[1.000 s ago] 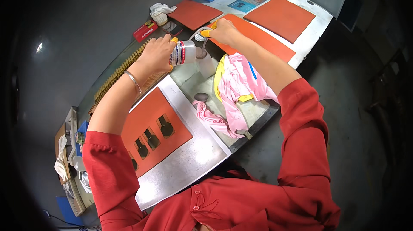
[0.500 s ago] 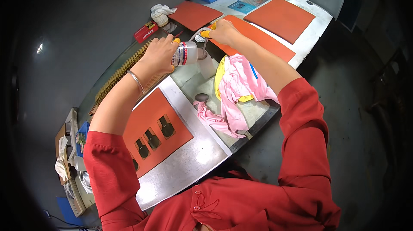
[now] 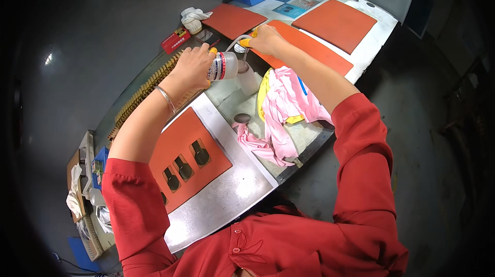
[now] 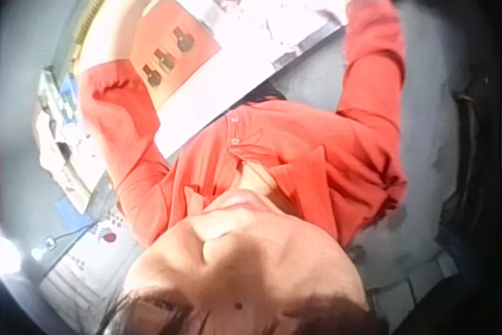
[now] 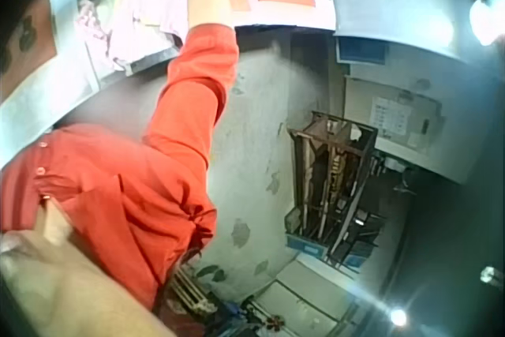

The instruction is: The person puts on yellow finger cots and then pours a liquid from a large plastic bottle into a smaller container. The person is working at a table with various craft supplies, including red mats and wooden racks.

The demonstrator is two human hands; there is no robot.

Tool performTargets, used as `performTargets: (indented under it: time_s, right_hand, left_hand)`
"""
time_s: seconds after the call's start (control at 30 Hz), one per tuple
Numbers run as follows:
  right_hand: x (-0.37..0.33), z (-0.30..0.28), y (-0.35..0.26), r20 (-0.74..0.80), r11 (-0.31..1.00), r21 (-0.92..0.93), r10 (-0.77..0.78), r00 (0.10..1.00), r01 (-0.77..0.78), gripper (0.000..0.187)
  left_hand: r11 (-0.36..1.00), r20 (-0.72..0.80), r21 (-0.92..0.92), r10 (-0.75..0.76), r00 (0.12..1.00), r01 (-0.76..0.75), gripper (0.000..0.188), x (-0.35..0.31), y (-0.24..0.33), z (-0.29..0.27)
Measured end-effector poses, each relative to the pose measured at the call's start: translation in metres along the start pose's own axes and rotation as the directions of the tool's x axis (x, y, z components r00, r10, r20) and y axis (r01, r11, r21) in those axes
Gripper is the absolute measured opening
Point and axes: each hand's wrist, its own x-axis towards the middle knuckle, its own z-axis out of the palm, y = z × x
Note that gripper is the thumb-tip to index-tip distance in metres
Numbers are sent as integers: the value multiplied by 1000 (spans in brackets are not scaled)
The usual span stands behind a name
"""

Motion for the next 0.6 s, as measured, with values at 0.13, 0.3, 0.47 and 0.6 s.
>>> performTargets:
  time_s: [0.13, 0.3, 0.47, 0.6]
  right_hand:
    - [3, 1, -1, 75, 994, -1, 108, 991, -109, 46]
    - [7, 10, 5, 54, 997, -38, 62, 997, -60, 44]
    - [14, 25, 7, 59, 978, -208, 2, 998, 10, 41]
    - [19, 36, 7, 168, 984, -163, 95, 981, -68, 43]
  left_hand:
    - [995, -16, -78, -60, 998, 59, 50, -9, -1, 11]
    - [967, -78, -228, -135, 988, 114, 49, -25, 0, 34]
    - [890, -77, -418, -233, 969, 180, 67, -41, 7, 48]
    - [784, -26, -564, -332, 943, 260, 72, -64, 19, 53]
